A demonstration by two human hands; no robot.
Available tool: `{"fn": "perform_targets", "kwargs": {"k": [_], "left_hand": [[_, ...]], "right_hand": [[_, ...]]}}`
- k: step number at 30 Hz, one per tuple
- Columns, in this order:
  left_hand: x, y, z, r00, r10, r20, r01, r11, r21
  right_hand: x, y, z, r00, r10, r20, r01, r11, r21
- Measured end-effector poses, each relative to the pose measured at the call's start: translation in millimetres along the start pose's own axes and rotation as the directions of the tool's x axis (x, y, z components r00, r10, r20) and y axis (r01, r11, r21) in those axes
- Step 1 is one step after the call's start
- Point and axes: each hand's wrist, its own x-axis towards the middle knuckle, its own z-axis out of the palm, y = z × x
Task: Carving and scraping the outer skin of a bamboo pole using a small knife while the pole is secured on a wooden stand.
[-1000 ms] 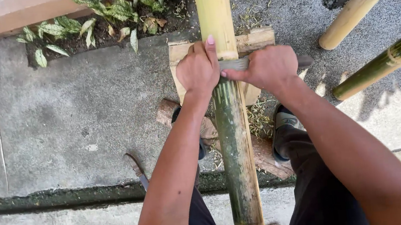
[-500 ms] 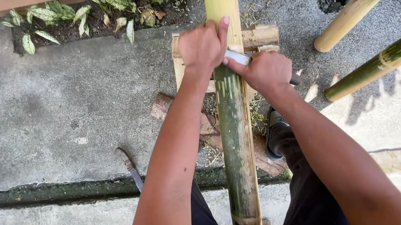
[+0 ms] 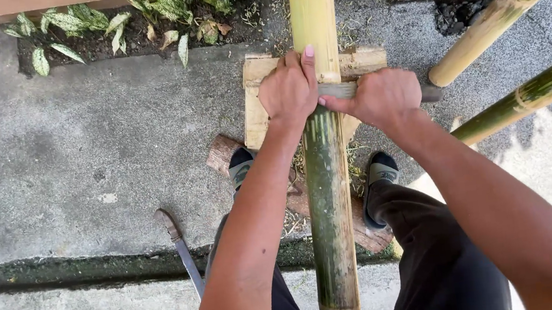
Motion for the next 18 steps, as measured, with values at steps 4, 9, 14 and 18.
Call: {"fn": "perform_targets", "kwargs": {"k": [4, 9, 14, 18], "left_hand": [[17, -6, 7, 0.979, -0.056, 0.196, 0.031, 0.991, 0.126], [29, 5, -16, 0.97, 0.079, 0.228, -0.129, 0.969, 0.21], [9, -2, -17, 0.979, 0.087, 0.187, -0.1, 0.993, 0.065], [-9, -4, -5, 0.996, 0.072, -0.054, -0.077, 0.992, -0.102]], "right_hand": [[0, -7, 8, 0.999, 0.049, 0.022, -0.051, 0.996, 0.077], [1, -9, 35, 0.985, 0.113, -0.127, -0.084, 0.973, 0.215], [-9, -9, 7, 0.987, 0.057, -0.149, -0.021, 0.973, 0.231], [-13, -6, -8, 0.999, 0.011, -0.031, -0.01, 0.999, 0.04]]}}
